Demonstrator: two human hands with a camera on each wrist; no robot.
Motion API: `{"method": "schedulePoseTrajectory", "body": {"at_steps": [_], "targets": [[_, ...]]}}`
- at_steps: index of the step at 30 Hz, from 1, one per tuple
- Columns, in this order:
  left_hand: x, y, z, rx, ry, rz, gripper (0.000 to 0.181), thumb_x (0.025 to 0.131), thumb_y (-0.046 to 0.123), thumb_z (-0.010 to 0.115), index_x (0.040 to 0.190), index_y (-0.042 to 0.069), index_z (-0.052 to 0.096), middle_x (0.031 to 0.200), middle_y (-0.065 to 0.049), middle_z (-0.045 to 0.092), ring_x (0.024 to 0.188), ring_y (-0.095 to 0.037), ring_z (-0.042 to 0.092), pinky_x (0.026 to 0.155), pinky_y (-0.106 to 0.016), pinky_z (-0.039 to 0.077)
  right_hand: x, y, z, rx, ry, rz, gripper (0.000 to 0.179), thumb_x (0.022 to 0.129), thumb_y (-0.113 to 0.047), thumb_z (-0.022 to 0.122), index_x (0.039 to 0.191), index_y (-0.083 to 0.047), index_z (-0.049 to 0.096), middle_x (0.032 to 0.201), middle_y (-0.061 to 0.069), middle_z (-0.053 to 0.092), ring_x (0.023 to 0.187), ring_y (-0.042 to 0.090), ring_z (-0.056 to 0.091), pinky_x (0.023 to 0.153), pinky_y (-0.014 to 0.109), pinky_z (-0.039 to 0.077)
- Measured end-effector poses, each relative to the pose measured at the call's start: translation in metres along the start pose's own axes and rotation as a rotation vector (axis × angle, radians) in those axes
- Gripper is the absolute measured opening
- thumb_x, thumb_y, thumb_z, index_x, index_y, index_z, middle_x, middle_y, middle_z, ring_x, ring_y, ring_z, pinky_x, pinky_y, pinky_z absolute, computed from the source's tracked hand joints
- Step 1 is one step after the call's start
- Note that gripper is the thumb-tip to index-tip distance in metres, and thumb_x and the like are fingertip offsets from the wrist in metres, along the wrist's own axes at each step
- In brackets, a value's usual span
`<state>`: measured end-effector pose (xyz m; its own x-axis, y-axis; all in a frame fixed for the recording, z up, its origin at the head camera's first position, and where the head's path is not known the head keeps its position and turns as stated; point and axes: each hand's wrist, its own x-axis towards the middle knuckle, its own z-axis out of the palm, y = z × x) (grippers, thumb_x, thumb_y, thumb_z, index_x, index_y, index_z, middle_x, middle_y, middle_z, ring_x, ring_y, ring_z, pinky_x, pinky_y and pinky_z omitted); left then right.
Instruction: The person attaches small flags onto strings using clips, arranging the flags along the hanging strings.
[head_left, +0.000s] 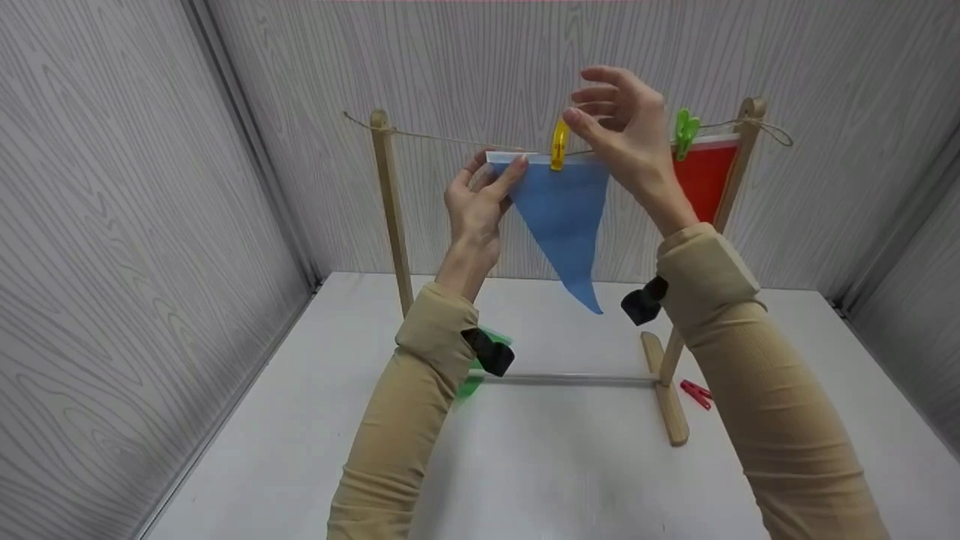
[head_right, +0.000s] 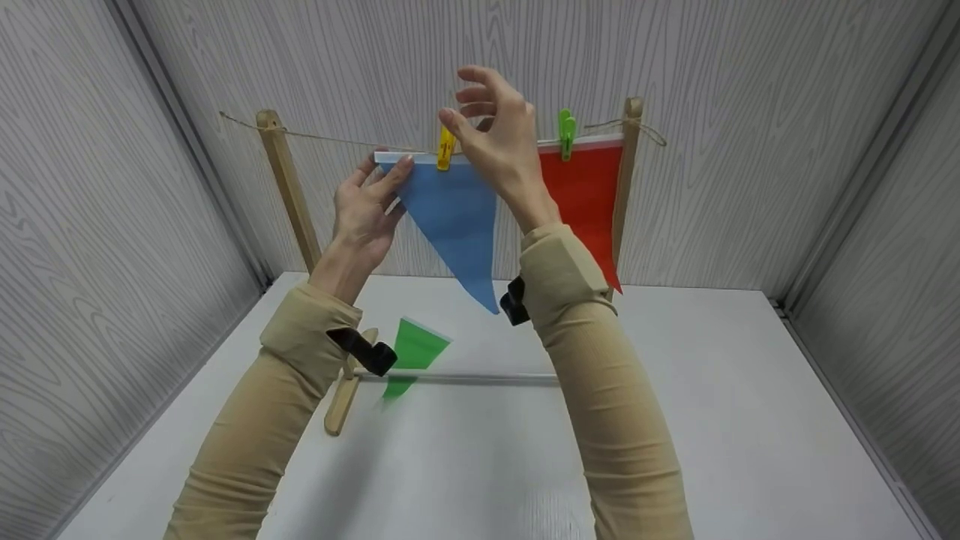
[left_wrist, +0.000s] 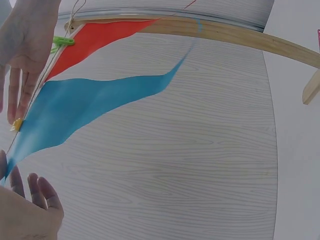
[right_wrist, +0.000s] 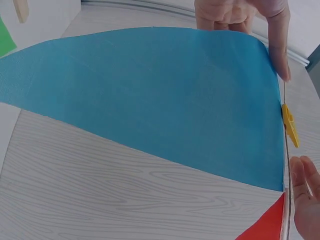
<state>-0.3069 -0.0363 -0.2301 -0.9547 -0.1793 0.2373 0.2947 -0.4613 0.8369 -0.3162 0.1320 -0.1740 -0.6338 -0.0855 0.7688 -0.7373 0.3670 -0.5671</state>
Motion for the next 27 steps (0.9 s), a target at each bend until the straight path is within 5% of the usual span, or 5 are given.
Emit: {"method": "schedulePoseTrajectory", "body": {"at_steps": [8, 15, 27], "targets": [[0.0002, 0.0003, -0.0007, 0.012, -0.003, 0.015, 0.057, 0.088, 0.003, 0.075, 0.139, 0.003, 0.05, 0.131, -0.023, 0.066, 0.124, -0.032, 0.065, 0.107, -0.039, 0.053, 0.0003, -0.0023, 0.0012, -0.041, -0.042, 0.006, 0.038, 0.098, -0.014, 0.065, 0.134, 0.0, 0.06, 0.12, 0.019, 0.072, 0.103, 0.019, 0.07, 0.099, 0.026, 0.055], [-0.0005, 0.0019, -0.0006, 0.01, -0.005, 0.015, 0.057, 0.089, 0.002, 0.074, 0.14, 0.001, 0.05, 0.13, -0.024, 0.066, 0.121, -0.033, 0.067, 0.103, -0.035, 0.055, -0.0011, -0.0049, 0.0017, -0.05, -0.112, -0.026, 0.043, 0.096, -0.014, 0.069, 0.136, -0.001, 0.058, 0.116, 0.02, 0.073, 0.093, 0.002, 0.068, 0.094, 0.02, 0.055], [-0.0017, 0.0024, -0.0003, 0.02, -0.011, 0.026, 0.049, 0.089, 0.001, 0.073, 0.134, 0.002, 0.053, 0.128, -0.023, 0.067, 0.098, -0.017, 0.069, 0.088, -0.024, 0.057, -0.0029, -0.0031, 0.0056, 0.028, -0.063, -0.061, 0.049, 0.093, -0.003, 0.069, 0.14, -0.005, 0.054, 0.101, 0.02, 0.073, 0.083, 0.0, 0.067, 0.089, 0.021, 0.056]]}}
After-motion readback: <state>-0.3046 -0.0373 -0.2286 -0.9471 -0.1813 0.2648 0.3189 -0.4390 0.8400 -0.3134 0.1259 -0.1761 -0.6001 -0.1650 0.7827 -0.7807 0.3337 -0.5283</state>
